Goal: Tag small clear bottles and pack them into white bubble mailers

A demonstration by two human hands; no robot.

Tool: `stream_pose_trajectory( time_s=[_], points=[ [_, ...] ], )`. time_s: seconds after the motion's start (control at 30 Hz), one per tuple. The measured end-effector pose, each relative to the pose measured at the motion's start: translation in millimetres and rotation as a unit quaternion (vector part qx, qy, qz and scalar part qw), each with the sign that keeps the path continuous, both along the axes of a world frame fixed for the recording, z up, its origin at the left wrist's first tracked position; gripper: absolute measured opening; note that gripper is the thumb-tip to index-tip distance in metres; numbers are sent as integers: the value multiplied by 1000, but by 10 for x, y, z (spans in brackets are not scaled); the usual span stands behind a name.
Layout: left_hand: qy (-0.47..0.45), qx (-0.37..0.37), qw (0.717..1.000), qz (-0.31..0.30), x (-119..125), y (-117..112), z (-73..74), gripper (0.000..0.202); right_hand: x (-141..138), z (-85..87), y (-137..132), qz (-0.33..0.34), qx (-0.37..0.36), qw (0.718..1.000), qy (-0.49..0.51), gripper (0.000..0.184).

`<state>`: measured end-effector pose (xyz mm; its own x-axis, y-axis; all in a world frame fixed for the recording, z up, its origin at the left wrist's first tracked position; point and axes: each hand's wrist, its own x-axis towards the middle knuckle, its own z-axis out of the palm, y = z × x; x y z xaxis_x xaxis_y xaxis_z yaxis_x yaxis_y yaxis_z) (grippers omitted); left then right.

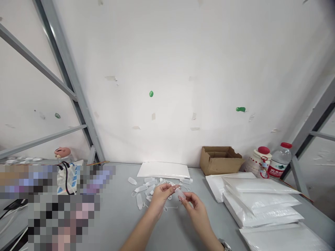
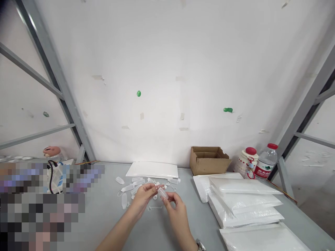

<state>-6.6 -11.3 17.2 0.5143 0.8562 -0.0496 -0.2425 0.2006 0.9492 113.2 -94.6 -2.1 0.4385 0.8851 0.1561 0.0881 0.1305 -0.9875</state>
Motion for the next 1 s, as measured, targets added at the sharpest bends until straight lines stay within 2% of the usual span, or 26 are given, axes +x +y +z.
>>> stream_pose_trajectory(
  time_s=[0.07,0.17,0.27,0.37,0.5,0.6,0.7,0.87,0.93,1.0],
  points=[
    [15,18,1000,-17,-10,2,1,31,-5,-23,9,0,-1,1000,-7,38],
    [32,34,998,-46,-19,-5,16,35,19,-76,63,33,-25,998,37,50],
    [47,31,998,-24,-1,-22,30,37,51,-125,111,50,-47,994,88,52],
    [64,32,997,6,31,-26,18,35,54,-140,115,33,-33,992,119,49],
    [91,55,994,35,60,-4,-27,32,22,-97,87,10,-26,992,124,46],
    [100,67,992,34,52,7,-41,30,4,-40,72,5,-31,993,114,42],
    [72,54,996,11,22,-6,-23,32,-4,-15,74,40,-57,991,112,45],
    [-11,-28,998,-49,1,-52,39,40,-34,-67,89,126,-71,978,150,55],
    [-1,-34,998,-49,1,-58,59,44,-44,-72,84,143,-66,973,167,54],
    [39,-8,998,-44,-6,-52,75,43,-46,-53,71,160,-71,968,180,53]
  ],
)
